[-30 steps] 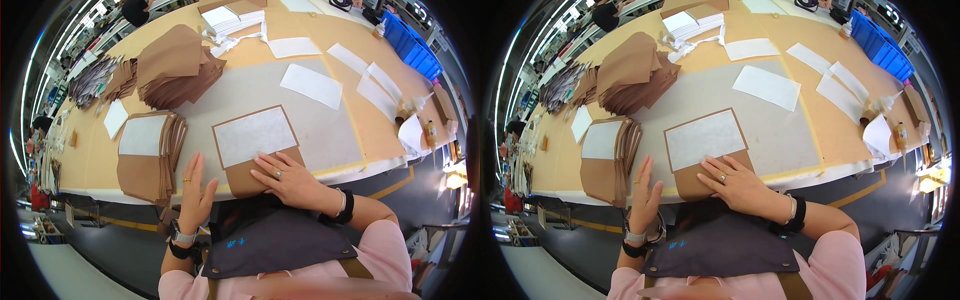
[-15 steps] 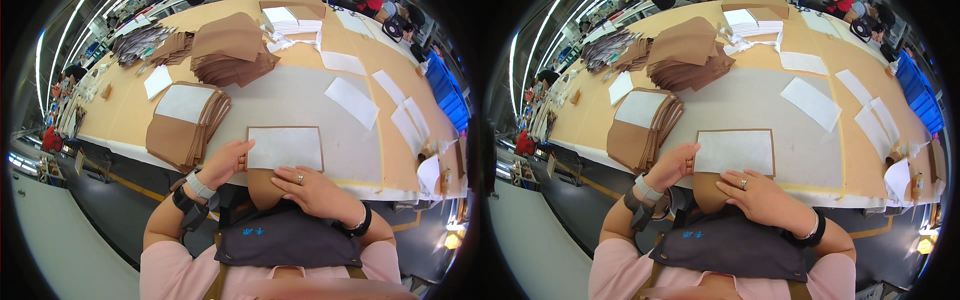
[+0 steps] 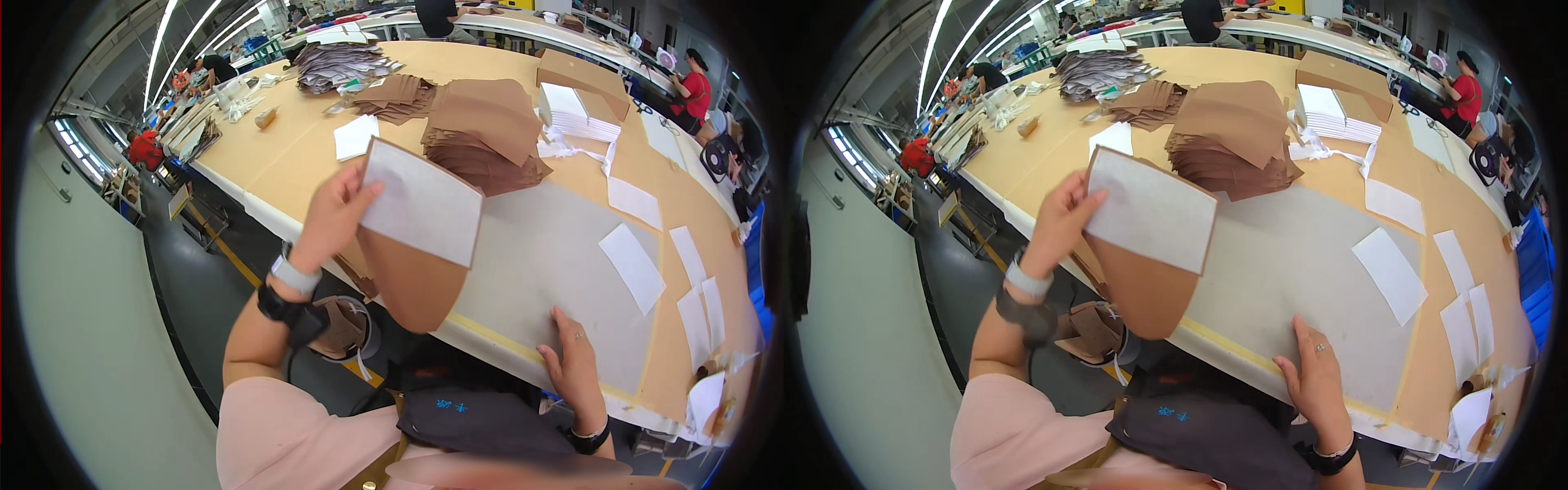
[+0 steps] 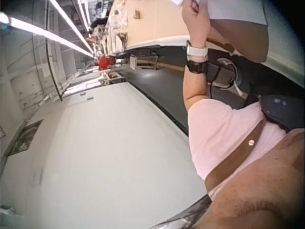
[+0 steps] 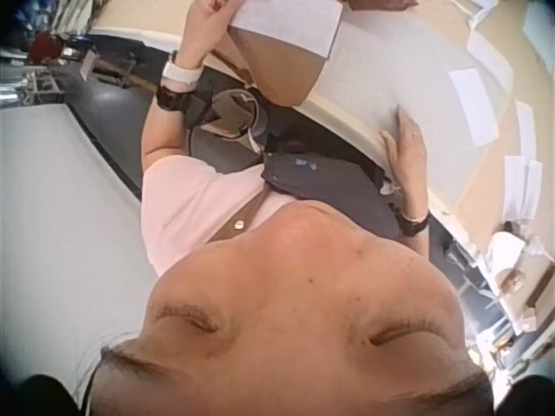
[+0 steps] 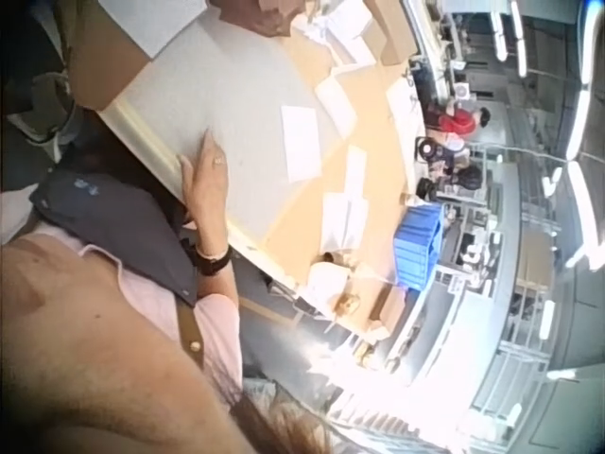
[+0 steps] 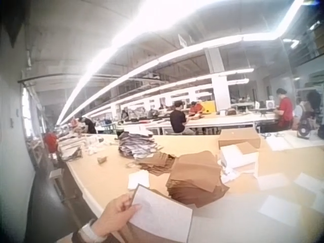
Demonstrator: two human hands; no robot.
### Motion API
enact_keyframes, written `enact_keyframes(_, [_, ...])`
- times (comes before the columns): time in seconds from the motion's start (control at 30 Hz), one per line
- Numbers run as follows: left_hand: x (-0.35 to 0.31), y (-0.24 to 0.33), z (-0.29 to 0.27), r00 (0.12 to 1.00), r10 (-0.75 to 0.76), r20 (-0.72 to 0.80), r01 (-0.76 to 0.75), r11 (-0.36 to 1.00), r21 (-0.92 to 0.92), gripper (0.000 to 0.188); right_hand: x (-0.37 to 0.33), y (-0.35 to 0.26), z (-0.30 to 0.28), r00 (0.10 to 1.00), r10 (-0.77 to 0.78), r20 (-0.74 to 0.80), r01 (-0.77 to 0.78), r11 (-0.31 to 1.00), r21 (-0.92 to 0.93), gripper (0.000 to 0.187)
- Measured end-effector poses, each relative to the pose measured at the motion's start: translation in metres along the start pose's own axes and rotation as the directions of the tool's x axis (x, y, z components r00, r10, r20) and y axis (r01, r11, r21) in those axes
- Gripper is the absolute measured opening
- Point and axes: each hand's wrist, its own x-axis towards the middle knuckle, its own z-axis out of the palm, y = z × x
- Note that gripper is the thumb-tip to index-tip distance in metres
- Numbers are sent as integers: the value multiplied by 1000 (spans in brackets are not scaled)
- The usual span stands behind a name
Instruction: Placing white protective sheets inside brown leather components of a bag.
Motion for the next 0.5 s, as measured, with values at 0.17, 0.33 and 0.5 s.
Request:
enact_keyframes(0.17, [92, -68, -64, 949, -283, 142, 269, 957, 107, 31, 6, 3, 11, 981, -140, -137, 115, 978, -176, 55])
enact_keyframes(0.33, [115, -131, -71, 934, -351, 63, 311, 890, 334, 35, 5, 4, 17, 964, -166, -208, 114, 964, -241, 47])
enact_keyframes(0.5, [124, -121, -66, 977, -211, -4, 186, 851, 490, 37, 3, 4, 16, 956, -184, -230, 116, 953, -280, 41])
